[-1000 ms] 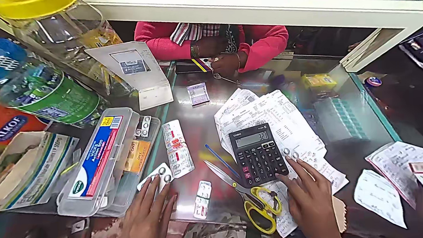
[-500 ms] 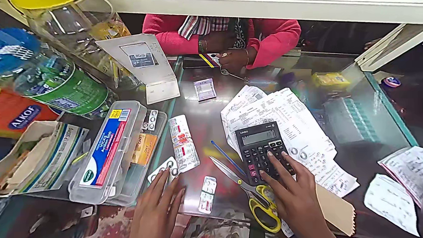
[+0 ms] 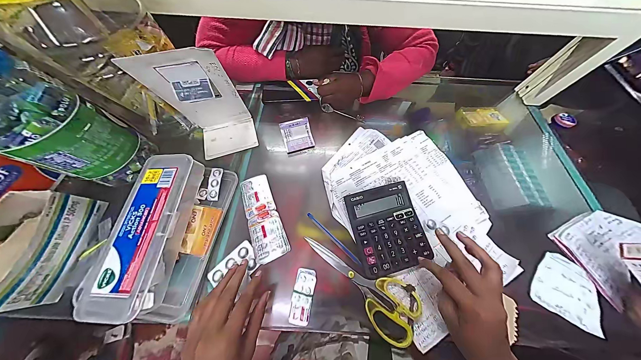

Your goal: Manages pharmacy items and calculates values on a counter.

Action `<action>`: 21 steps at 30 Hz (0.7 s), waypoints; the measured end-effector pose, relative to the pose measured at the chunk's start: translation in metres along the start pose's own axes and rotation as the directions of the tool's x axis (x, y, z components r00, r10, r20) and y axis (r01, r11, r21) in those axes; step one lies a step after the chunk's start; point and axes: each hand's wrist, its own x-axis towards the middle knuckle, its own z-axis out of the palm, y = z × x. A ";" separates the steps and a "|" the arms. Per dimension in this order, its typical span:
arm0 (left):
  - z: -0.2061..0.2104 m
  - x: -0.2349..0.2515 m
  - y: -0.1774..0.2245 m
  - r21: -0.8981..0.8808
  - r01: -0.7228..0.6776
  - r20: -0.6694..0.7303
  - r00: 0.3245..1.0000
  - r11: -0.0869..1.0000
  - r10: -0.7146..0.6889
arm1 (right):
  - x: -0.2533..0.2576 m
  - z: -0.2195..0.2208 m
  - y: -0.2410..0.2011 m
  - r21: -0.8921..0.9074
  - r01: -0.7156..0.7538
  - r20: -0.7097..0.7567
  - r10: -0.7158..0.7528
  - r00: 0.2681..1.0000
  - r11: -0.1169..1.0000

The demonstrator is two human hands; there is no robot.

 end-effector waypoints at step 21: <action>0.002 -0.003 0.004 0.009 -0.007 -0.014 1.000 1.000 0.007 | 0.027 0.010 -0.006 -0.013 0.017 0.064 -0.016 0.998 1.000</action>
